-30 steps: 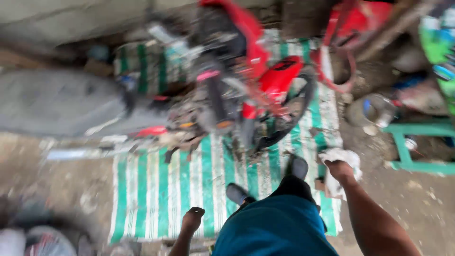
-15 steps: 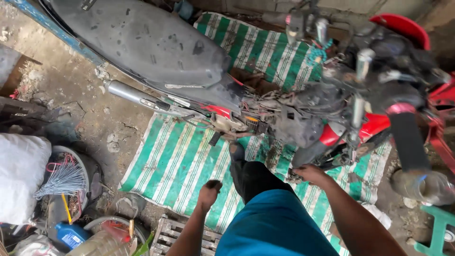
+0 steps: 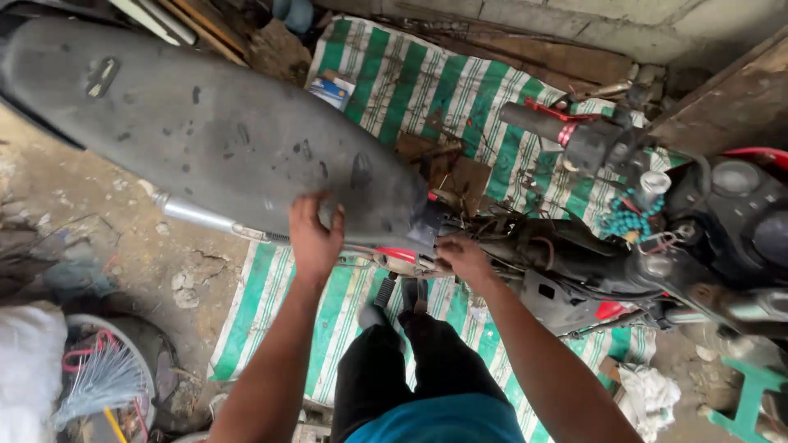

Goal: Removing the motorcycle seat and using a screwdriver and pliers to adjust and repair the internal wiring and electrical components.

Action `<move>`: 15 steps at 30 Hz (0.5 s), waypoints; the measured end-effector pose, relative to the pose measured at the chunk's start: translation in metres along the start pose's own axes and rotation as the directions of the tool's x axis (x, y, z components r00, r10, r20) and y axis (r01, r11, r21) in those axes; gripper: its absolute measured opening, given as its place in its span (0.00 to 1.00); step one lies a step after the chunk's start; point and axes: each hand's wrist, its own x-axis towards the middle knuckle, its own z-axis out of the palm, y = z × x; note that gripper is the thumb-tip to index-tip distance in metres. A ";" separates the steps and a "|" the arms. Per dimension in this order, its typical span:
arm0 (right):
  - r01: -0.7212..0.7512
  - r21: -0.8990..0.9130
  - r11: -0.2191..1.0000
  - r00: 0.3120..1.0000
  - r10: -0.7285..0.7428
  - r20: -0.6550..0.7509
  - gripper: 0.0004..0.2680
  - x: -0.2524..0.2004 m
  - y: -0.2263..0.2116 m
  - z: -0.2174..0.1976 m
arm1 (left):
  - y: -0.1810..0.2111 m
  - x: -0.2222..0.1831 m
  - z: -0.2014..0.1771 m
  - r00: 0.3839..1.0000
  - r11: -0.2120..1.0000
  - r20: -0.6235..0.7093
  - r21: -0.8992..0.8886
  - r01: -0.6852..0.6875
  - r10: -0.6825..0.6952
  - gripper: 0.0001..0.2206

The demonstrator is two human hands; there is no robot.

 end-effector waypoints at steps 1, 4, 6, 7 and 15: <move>0.032 0.019 0.999 0.998 -0.031 -0.060 0.10 0.020 -0.004 0.001 | -0.014 0.029 0.003 0.995 0.994 -0.026 0.040 -0.099 0.100 0.15; 0.017 0.033 0.999 0.979 -0.010 -0.204 0.10 0.064 -0.032 -0.004 | -0.053 0.090 0.018 0.972 0.970 -0.052 0.094 -0.225 0.231 0.20; -0.031 0.027 0.999 0.961 0.037 -0.275 0.13 0.091 -0.053 -0.012 | -0.067 0.109 0.034 0.965 0.962 -0.063 0.115 -0.247 0.255 0.23; -0.046 0.140 0.989 0.932 0.093 -0.349 0.13 0.103 -0.059 -0.017 | -0.069 0.109 0.041 0.971 0.968 -0.081 0.133 -0.214 0.226 0.24; -0.269 -0.581 0.768 0.945 0.094 -0.313 0.07 0.348 0.043 -0.117 | -0.039 0.116 0.039 0.994 0.912 0.020 0.398 -0.104 0.105 0.20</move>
